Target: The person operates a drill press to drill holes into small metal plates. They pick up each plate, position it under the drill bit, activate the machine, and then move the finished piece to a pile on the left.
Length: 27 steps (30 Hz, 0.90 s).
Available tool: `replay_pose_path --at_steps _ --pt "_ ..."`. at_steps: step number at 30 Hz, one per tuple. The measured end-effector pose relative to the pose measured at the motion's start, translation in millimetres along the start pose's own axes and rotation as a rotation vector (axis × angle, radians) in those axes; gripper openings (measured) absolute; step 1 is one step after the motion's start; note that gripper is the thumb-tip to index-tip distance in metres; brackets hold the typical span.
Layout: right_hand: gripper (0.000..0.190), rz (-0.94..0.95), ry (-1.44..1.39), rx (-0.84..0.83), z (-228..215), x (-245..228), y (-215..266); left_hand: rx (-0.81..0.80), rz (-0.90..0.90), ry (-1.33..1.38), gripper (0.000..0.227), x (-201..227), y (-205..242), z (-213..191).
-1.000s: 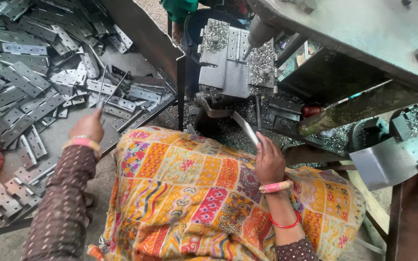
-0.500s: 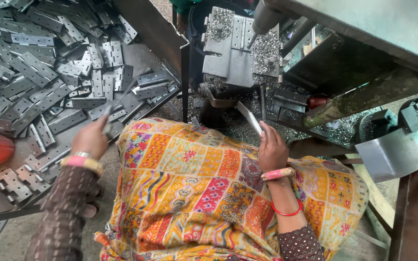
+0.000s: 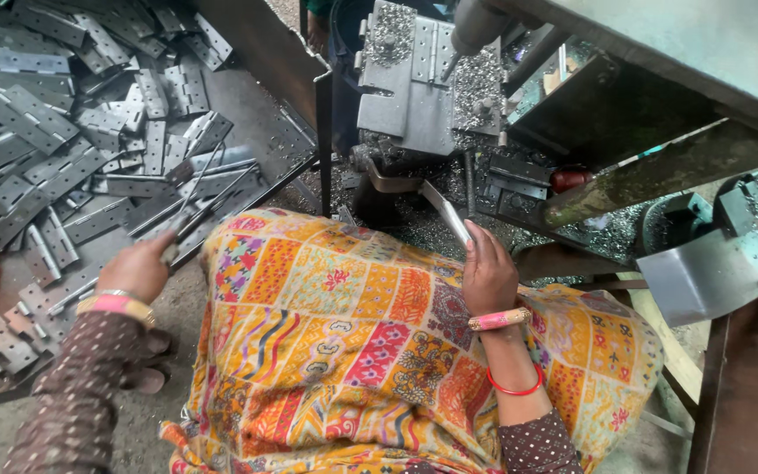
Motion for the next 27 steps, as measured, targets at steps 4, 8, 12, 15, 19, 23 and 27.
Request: replay_pose_path --at_steps 4,8,12,15,19,23,27 --pt "0.027 -0.005 -0.026 0.003 -2.1 -3.1 -0.9 0.034 -0.045 0.005 0.064 -48.8 47.9 -2.2" --pt "0.027 0.009 -0.028 0.002 -3.6 -3.3 -2.7 0.034 -0.134 0.002 0.064 -71.5 82.6 -4.2" --pt "0.026 0.01 -0.046 0.018 -1.4 -3.9 -2.4 0.166 -0.215 0.334 0.058 -68.0 74.4 -24.8" --pt "0.027 0.027 -0.045 0.015 -0.8 -0.9 -2.5 0.309 -0.18 0.371 0.057 -50.0 29.7 -47.9" --pt "0.028 0.07 0.006 -0.009 1.9 3.0 -2.4 0.297 -0.271 0.421 0.045 -18.1 -78.0 -57.6" --pt "0.028 0.057 0.076 -0.021 1.0 2.6 -0.5 0.305 -0.171 0.345 0.05 24.7 -168.2 -71.7" --pt "0.029 0.116 0.089 -0.027 1.6 5.7 -0.2 0.186 -0.229 0.257 0.054 24.5 -184.5 -75.0"
Point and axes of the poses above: each hand's wrist, its own y-axis away from the middle knuckle, its own z-axis out of the palm, x = y × z, the point moved 9 cm from there along -y, towards the middle knuckle, and after that the axes turned 6 degrees about x, right-handed, at the moved point
